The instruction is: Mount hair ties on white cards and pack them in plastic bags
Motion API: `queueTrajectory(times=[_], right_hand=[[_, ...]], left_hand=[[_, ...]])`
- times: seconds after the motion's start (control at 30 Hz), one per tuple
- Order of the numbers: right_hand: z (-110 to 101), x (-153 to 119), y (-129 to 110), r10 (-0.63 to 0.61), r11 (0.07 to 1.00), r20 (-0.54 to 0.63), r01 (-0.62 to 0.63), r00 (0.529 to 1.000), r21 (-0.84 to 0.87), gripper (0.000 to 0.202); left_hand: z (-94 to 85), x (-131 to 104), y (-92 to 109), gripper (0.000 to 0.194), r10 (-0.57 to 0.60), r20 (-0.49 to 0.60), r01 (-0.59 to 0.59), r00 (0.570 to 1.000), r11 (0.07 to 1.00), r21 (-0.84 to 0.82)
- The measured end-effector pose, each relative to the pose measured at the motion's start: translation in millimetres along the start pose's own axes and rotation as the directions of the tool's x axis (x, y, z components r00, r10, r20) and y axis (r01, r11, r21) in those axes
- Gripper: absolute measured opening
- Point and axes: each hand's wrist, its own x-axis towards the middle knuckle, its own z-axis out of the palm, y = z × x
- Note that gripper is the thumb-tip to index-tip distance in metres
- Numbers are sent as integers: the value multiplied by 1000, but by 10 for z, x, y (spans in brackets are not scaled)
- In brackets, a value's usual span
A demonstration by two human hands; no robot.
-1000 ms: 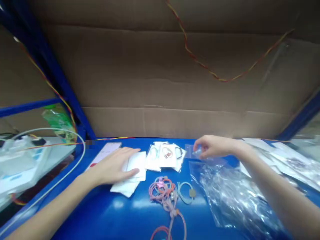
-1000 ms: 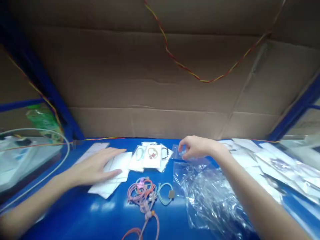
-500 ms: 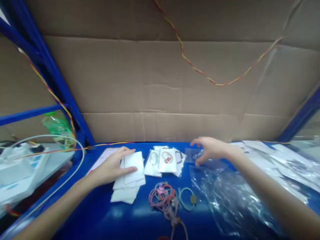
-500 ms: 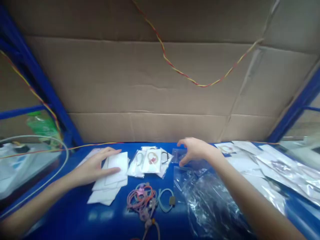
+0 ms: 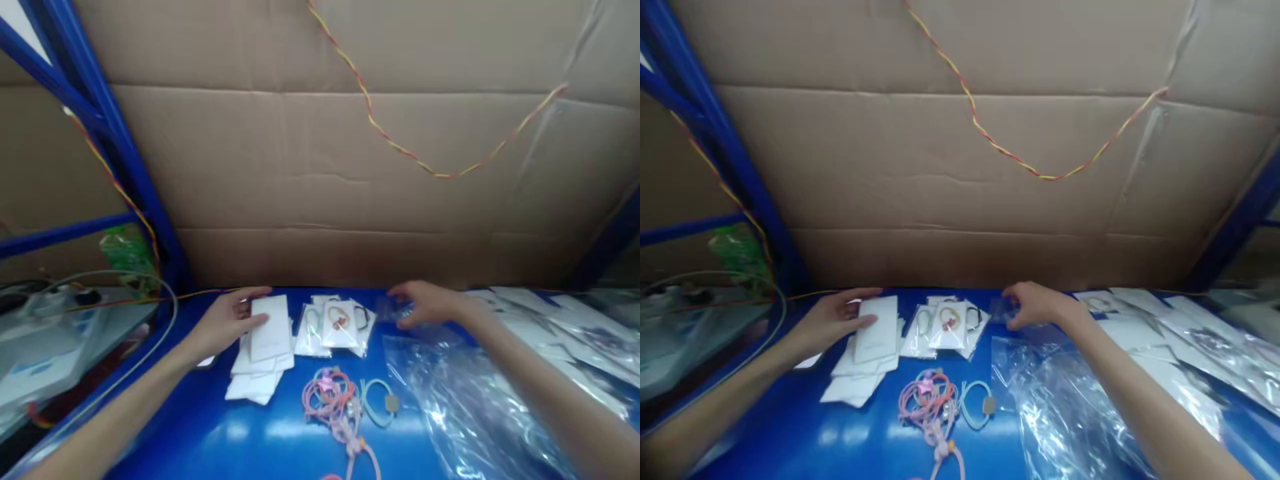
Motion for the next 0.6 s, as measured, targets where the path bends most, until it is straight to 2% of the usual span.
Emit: queueTrajectory(times=[0.13, 0.3, 0.4, 0.53, 0.6], right_hand=[[-124, -60, -71, -34, 999, -59, 34, 998, 5, 62], [-245, -116, -129, -61, 998, -137, 61, 989, -3, 66], [-252, -131, -148, -96, 992, -187, 110, 978, 65, 67], [-213, -152, -247, -65, 976, -169, 99, 983, 197, 73], [-188, -165, -350, -64, 947, -175, 115, 983, 300, 64]], left_hand=[[-69, 20, 47, 78, -78, -51, 71, 996, 990, -118], [-83, 2, 91, 66, -190, -93, 152, 977, 936, -318], [-37, -20, 102, 61, -195, -66, 163, 979, 928, -336], [63, -64, 147, 57, -182, -39, 161, 983, 936, -313], [131, -93, 172, 61, -173, -40, 155, 984, 948, -279]])
